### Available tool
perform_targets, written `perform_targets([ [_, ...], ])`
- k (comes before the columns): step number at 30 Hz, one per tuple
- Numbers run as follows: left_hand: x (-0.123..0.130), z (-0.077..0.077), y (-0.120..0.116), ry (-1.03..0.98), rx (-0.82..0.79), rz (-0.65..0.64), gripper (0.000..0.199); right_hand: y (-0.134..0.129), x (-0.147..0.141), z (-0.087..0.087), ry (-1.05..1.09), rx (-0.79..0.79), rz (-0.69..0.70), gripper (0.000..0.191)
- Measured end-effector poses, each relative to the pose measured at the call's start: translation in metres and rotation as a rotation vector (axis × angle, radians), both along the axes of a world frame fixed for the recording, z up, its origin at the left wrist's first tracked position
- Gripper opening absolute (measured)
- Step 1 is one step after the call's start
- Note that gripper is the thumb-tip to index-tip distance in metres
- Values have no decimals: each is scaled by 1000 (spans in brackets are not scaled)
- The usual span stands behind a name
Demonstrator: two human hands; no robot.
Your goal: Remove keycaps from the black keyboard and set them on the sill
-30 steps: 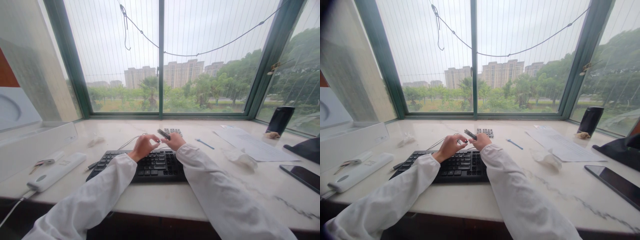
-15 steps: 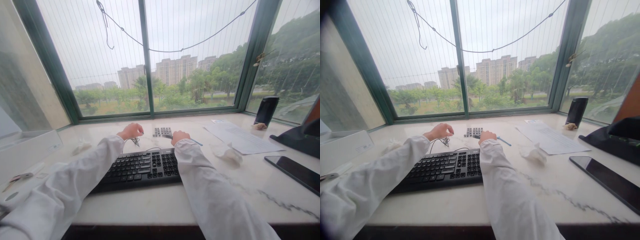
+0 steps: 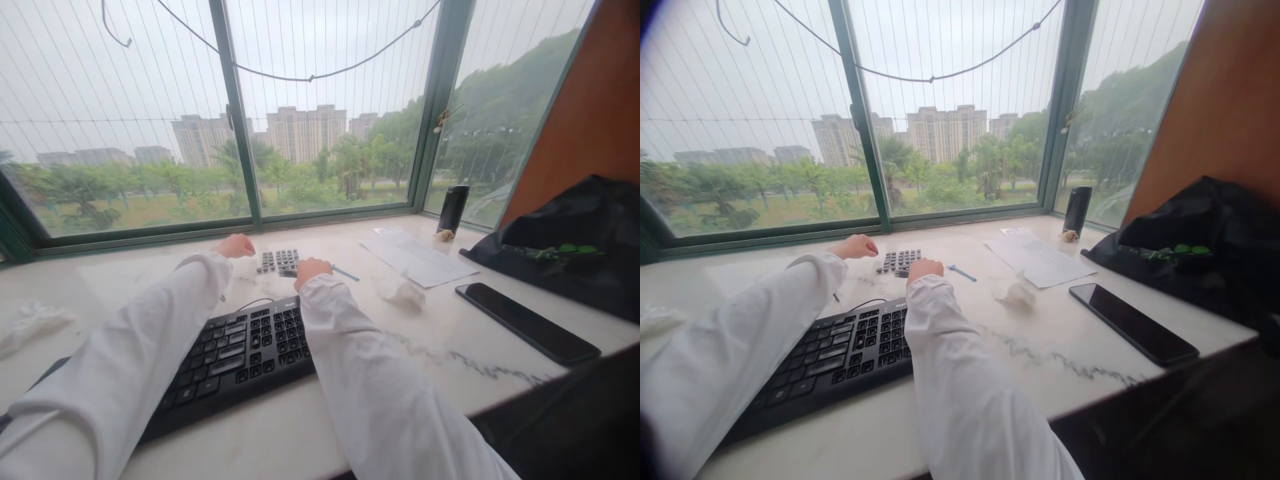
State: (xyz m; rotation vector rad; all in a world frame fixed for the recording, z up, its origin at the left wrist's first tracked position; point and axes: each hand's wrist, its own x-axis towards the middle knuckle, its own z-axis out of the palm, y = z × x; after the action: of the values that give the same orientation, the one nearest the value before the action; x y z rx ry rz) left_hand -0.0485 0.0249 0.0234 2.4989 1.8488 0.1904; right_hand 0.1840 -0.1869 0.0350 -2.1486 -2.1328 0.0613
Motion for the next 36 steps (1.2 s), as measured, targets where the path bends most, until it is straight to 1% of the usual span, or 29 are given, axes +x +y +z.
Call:
perform_targets([
  [4, -2, -2, 8, 16, -14, 13, 31, 0, 0, 0, -7, 10, 15, 33],
  [9, -5, -3, 12, 26, -32, 8, 32, -1, -1, 0, -11, 11, 15, 34],
  [16, -2, -7, 11, 16, -24, -1, 31, 0, -1, 0, -4, 4, 30, 34],
  [24, 3, -4, 13, -4, -37, -21, 33, 0, 0, 0, -13, -11, 27, 31],
  [28, 3, -4, 13, -4, -53, -14, 40, 0, -1, 0, -21, -21, 21, 27],
  [31, 3, -5, 11, 0, -64, -9, 45, 0, -1, -1, -24, -12, 18, 28],
  [36, 2, -6, 10, 6, -73, -14, 39, 1, -1, -3, -23, -10, 18, 30],
])
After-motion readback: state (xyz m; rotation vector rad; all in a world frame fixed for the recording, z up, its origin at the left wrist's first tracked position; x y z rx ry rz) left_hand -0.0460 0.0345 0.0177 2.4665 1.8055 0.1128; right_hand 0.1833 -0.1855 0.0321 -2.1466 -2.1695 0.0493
